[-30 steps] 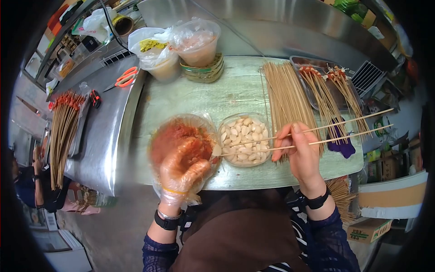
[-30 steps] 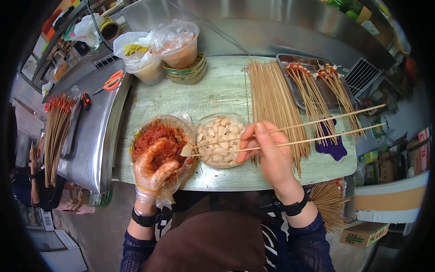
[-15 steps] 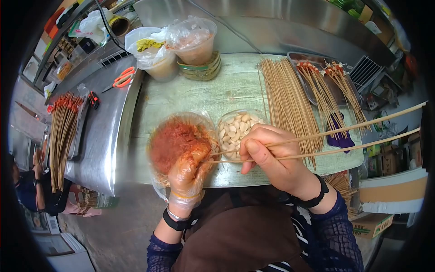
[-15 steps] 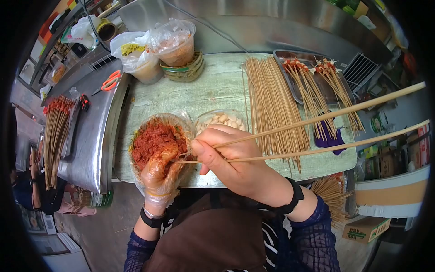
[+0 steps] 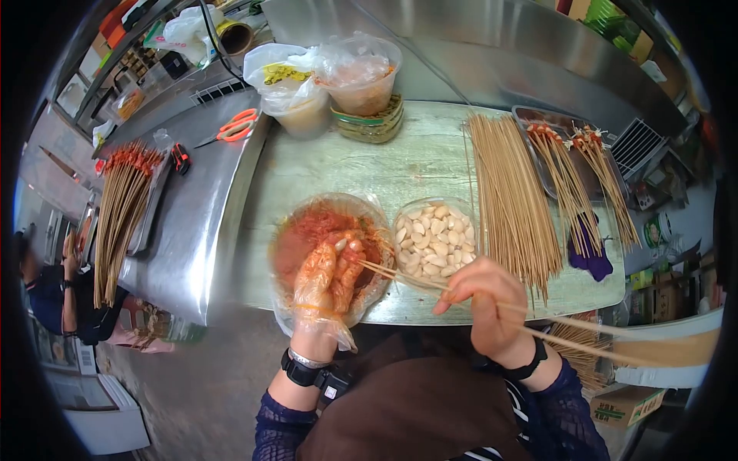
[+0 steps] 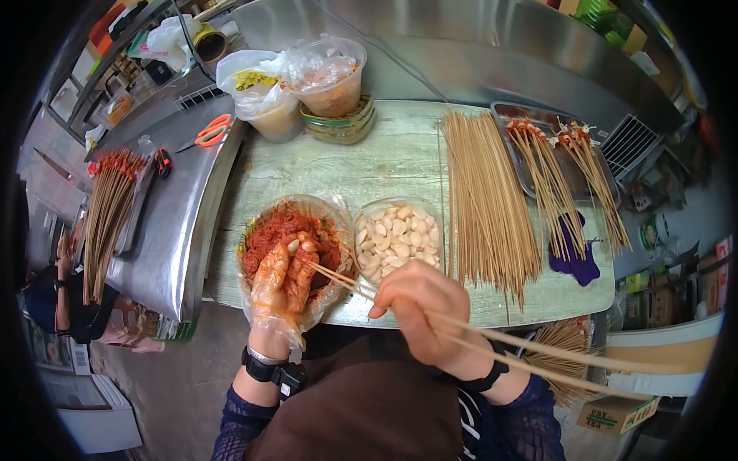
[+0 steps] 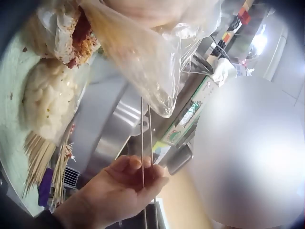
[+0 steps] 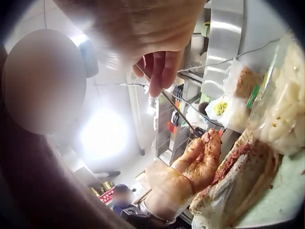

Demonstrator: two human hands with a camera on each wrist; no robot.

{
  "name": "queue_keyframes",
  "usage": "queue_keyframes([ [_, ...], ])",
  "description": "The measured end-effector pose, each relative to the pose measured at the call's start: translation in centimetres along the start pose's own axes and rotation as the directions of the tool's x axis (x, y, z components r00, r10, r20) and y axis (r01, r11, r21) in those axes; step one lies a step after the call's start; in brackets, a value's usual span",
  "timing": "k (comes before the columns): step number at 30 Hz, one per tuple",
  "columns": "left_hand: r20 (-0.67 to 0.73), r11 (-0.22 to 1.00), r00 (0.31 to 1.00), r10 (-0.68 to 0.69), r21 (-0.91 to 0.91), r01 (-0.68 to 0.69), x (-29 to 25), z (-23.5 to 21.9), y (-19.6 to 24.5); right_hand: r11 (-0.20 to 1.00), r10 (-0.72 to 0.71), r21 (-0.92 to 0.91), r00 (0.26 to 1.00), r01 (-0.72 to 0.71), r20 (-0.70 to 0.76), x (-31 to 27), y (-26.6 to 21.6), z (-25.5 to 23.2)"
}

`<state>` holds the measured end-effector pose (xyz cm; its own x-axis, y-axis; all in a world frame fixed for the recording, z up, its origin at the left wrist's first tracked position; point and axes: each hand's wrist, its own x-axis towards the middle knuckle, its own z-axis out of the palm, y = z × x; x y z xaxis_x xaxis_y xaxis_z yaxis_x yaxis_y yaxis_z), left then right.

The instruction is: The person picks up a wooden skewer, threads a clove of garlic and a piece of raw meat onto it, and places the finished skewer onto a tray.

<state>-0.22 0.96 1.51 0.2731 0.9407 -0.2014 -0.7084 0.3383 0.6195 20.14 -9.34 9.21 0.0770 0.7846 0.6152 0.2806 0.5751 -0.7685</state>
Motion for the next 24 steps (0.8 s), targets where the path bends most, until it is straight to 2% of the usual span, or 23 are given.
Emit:
queue_keyframes([
  [3,-0.067,0.998,0.998,-0.012,-0.063,0.008,-0.3,0.6,-0.1,0.991,-0.093,-0.092,0.992,0.100,0.081,-0.2,0.2,0.4],
  [6,-0.071,0.986,0.997,-0.034,-0.165,0.022,-0.5,1.0,-0.2,0.986,-0.110,-0.113,0.988,0.122,0.107,-0.6,0.8,0.8],
  [12,-0.052,0.984,0.998,-0.028,-0.180,0.018,-0.5,0.7,-0.7,0.972,-0.116,-0.187,0.982,0.143,0.148,-0.7,0.6,1.0],
  [21,-0.071,0.984,0.997,-0.044,-0.177,0.030,-1.2,1.8,-0.4,0.975,-0.154,-0.145,0.981,0.170,0.118,-0.4,0.9,1.7],
  [24,-0.086,0.986,0.996,-0.035,-0.164,0.021,-1.3,1.8,-0.5,0.962,-0.180,-0.182,0.973,0.204,0.142,-0.2,0.8,2.0],
])
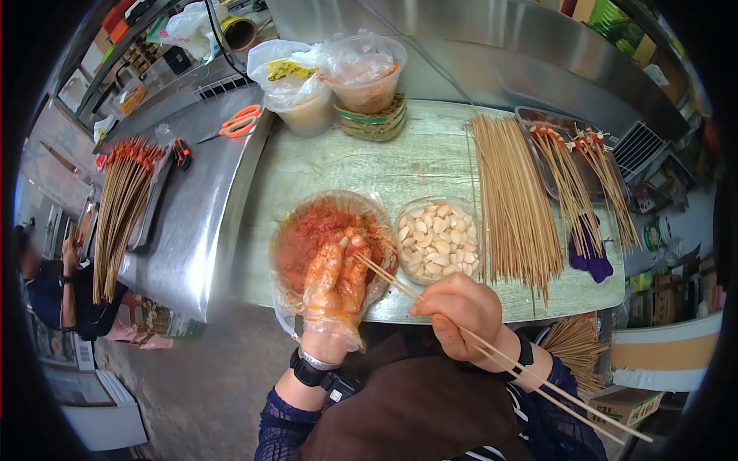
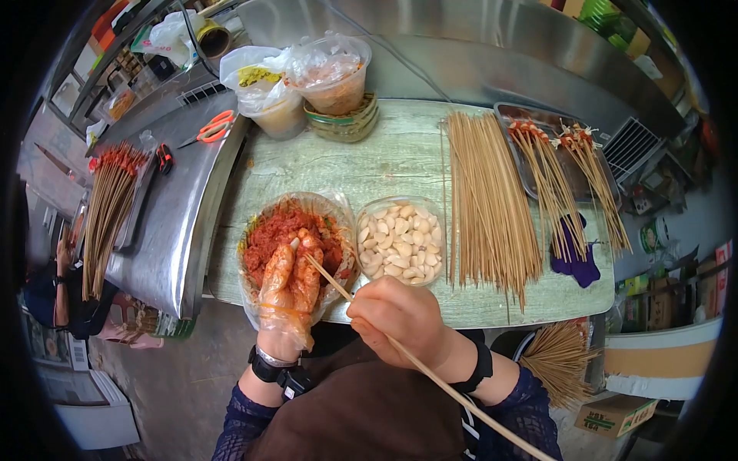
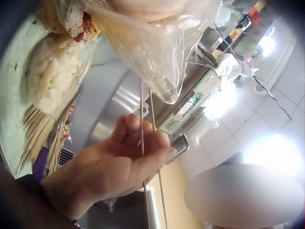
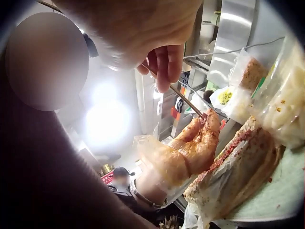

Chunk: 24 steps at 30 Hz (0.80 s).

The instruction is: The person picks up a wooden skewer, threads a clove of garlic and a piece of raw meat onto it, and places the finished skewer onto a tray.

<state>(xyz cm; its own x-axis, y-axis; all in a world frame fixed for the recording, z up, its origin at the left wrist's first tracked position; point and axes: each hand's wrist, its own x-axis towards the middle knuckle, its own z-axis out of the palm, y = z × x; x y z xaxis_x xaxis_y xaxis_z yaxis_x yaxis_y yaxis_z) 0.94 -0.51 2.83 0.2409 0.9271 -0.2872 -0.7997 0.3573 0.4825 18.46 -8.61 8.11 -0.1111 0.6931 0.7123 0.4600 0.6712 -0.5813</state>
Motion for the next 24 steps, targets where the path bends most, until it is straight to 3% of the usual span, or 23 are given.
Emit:
queue_keyframes([
  [9,0.078,0.996,0.996,0.043,-0.083,-0.037,0.6,-0.5,-0.6,0.999,-0.055,0.006,0.998,0.054,0.045,-0.1,0.7,0.4],
  [18,-0.024,0.994,1.000,-0.018,-0.108,0.016,0.1,-0.1,-0.2,0.986,-0.170,0.006,0.984,0.170,0.054,-0.8,1.8,1.4],
  [24,0.019,0.982,1.000,-0.025,-0.186,0.028,0.0,-0.3,-0.3,0.967,-0.254,0.014,0.967,0.254,0.021,-1.1,2.5,2.3],
])
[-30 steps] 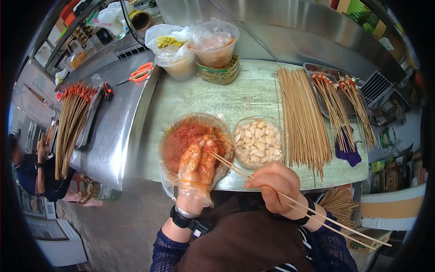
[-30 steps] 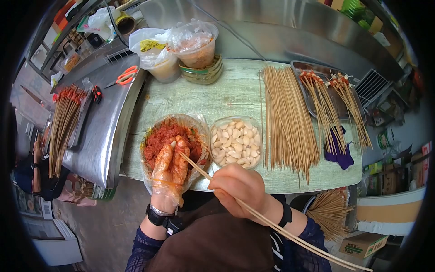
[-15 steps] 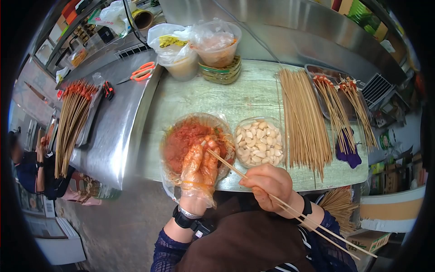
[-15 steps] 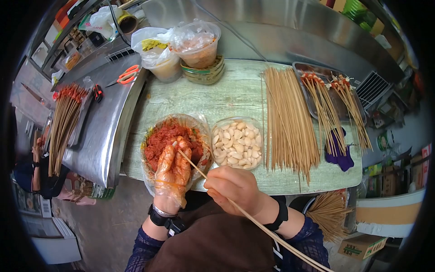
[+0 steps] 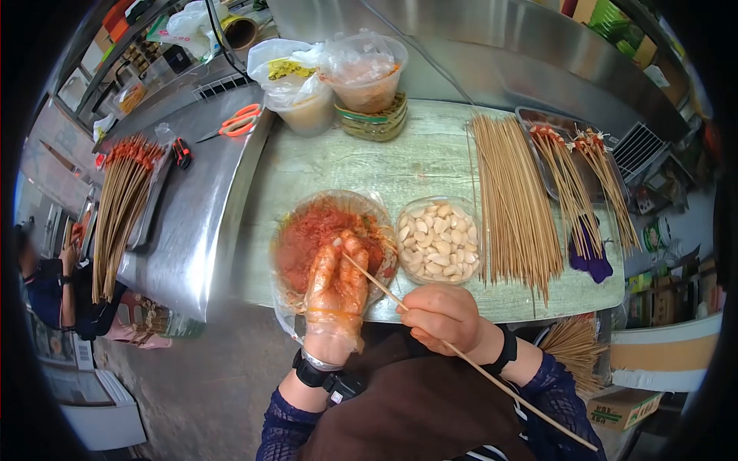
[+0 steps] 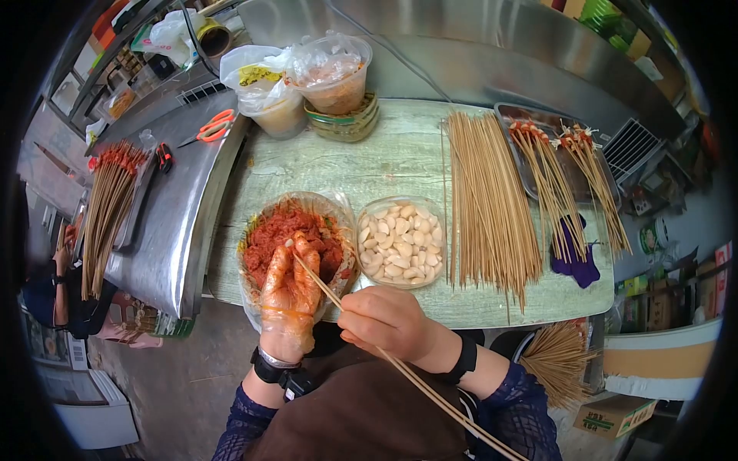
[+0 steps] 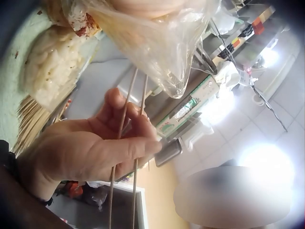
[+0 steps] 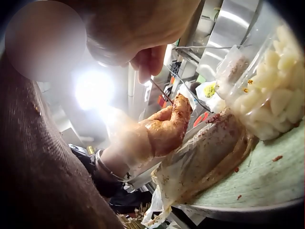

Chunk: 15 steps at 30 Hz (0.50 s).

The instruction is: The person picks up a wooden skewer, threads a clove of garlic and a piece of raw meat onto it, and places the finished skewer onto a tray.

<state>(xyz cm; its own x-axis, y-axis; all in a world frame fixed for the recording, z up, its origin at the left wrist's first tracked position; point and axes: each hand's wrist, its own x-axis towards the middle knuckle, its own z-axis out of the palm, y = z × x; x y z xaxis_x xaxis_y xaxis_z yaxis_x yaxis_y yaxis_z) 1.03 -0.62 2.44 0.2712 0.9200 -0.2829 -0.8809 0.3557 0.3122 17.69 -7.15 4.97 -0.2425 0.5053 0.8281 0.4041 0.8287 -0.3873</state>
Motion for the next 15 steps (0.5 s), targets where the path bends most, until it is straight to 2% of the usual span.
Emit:
queue_keyframes([
  [6,0.025,0.999,0.999,0.046,0.013,-0.046,0.7,-0.8,-0.2,0.998,0.059,-0.040,0.997,-0.057,0.052,0.2,-0.4,0.2],
  [9,-0.007,0.993,0.994,0.110,0.040,-0.110,1.2,-1.4,-0.3,0.997,0.073,-0.029,0.997,-0.072,0.037,0.2,-0.1,0.8],
  [12,0.024,0.962,0.976,0.219,0.159,-0.220,1.3,-1.4,-0.2,0.996,0.084,-0.028,0.996,-0.083,0.009,0.1,0.2,1.4],
  [13,0.091,0.933,0.959,0.267,0.226,-0.282,1.4,-1.9,-0.1,0.996,0.084,-0.021,0.996,-0.084,0.014,0.3,0.2,1.6],
  [15,0.088,0.896,0.938,0.336,0.278,-0.347,1.2,-2.2,-0.2,0.996,0.088,-0.014,0.996,-0.088,0.024,0.5,0.1,1.6],
])
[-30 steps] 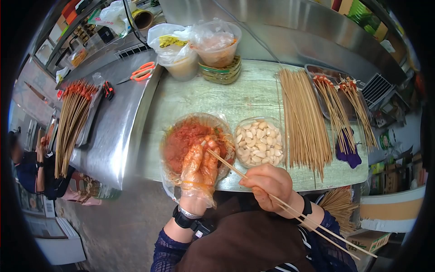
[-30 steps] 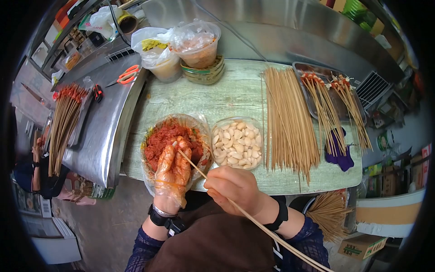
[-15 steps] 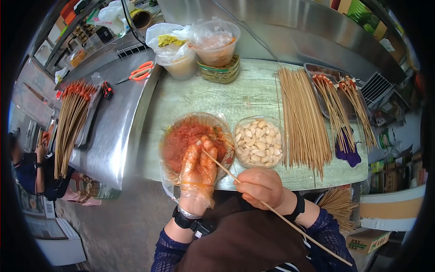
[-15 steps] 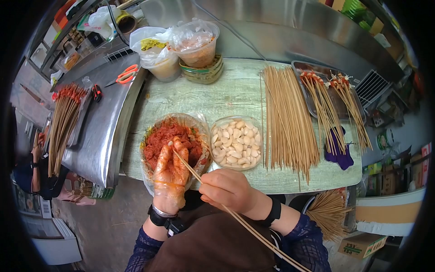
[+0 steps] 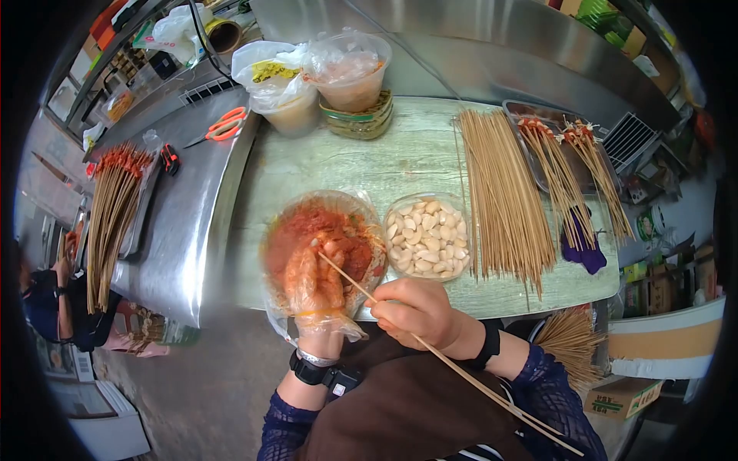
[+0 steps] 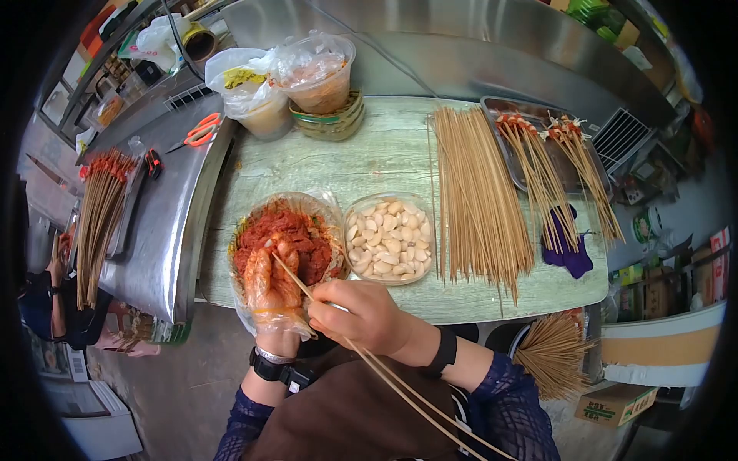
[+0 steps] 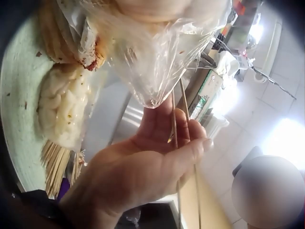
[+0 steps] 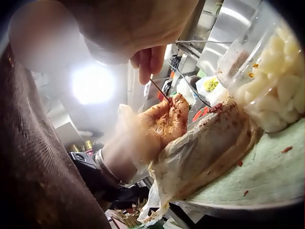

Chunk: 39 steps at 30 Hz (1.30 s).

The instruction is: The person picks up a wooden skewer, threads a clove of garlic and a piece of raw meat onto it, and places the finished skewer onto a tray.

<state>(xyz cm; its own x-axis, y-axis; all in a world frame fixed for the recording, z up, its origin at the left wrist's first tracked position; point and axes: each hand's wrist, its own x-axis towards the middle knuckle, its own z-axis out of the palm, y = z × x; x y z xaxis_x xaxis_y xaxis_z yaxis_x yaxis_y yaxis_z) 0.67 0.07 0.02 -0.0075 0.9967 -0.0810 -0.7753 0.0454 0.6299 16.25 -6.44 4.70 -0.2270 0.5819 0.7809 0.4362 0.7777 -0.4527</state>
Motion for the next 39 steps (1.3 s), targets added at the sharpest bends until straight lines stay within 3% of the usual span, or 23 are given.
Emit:
queue_keyframes([
  [4,0.024,0.987,0.994,0.104,0.123,-0.106,-0.3,0.0,0.3,1.000,-0.002,0.027,1.000,0.003,-0.012,0.2,-0.3,0.3],
  [7,0.064,0.985,0.990,0.127,0.109,-0.134,-0.1,-0.6,0.2,1.000,-0.021,0.017,1.000,0.021,-0.010,0.1,-0.1,0.6],
  [16,0.048,0.994,0.994,0.101,0.045,-0.103,0.1,-0.4,0.5,0.999,-0.025,-0.023,1.000,0.025,-0.017,0.5,-0.2,1.6],
  [20,0.046,0.995,0.999,-0.001,0.100,-0.003,-0.8,-0.5,0.2,0.998,0.018,-0.053,1.000,-0.019,-0.019,0.9,0.5,2.3],
  [23,0.047,0.985,0.995,0.083,0.147,-0.089,-0.5,-0.3,0.2,0.995,0.099,0.024,0.995,-0.098,-0.031,1.1,0.2,2.2],
  [24,0.099,0.972,0.982,0.163,0.156,-0.177,-0.3,-0.8,0.1,0.988,0.146,0.065,0.988,-0.143,-0.040,0.9,-0.1,1.6],
  [25,-0.010,0.956,0.981,0.194,0.229,-0.187,0.4,-1.6,0.2,0.978,0.196,0.089,0.979,-0.191,-0.052,0.6,-0.3,0.4],
  [26,0.066,0.950,0.985,0.161,0.260,-0.173,0.8,-0.9,1.1,0.931,0.315,0.198,0.949,-0.308,-0.005,0.3,-0.5,-1.2],
  [27,0.101,0.943,0.981,0.164,0.275,-0.186,0.8,-1.0,1.4,0.746,0.545,0.379,0.829,-0.547,0.124,0.2,-1.2,-2.8],
  [29,0.149,0.931,0.973,0.175,0.297,-0.213,1.2,-1.1,1.3,0.469,0.727,0.657,0.681,-0.590,0.092,-1.3,-0.7,-4.4],
  [30,0.177,0.921,0.967,0.184,0.313,-0.233,1.4,-1.1,1.3,0.402,0.783,0.665,0.613,-0.629,0.106,-1.9,-0.3,-5.8],
  [33,0.221,0.867,0.949,0.225,0.398,-0.298,1.7,-1.6,1.5,0.447,0.867,0.719,0.455,-0.533,-0.202,-3.5,1.6,-9.5],
  [35,0.280,0.810,0.921,0.271,0.450,-0.375,1.7,-2.4,1.5,0.538,0.836,0.719,0.390,-0.440,-0.386,-3.7,4.1,-12.9],
  [36,0.240,0.812,0.934,0.265,0.467,-0.350,1.6,-2.2,1.5,0.572,0.817,0.722,0.347,-0.389,-0.460,-3.6,5.8,-14.5],
  [39,0.356,0.629,0.884,0.304,0.621,-0.467,2.1,-3.4,1.2,0.621,0.783,0.747,0.233,-0.236,-0.577,-4.7,12.6,-19.5],
])
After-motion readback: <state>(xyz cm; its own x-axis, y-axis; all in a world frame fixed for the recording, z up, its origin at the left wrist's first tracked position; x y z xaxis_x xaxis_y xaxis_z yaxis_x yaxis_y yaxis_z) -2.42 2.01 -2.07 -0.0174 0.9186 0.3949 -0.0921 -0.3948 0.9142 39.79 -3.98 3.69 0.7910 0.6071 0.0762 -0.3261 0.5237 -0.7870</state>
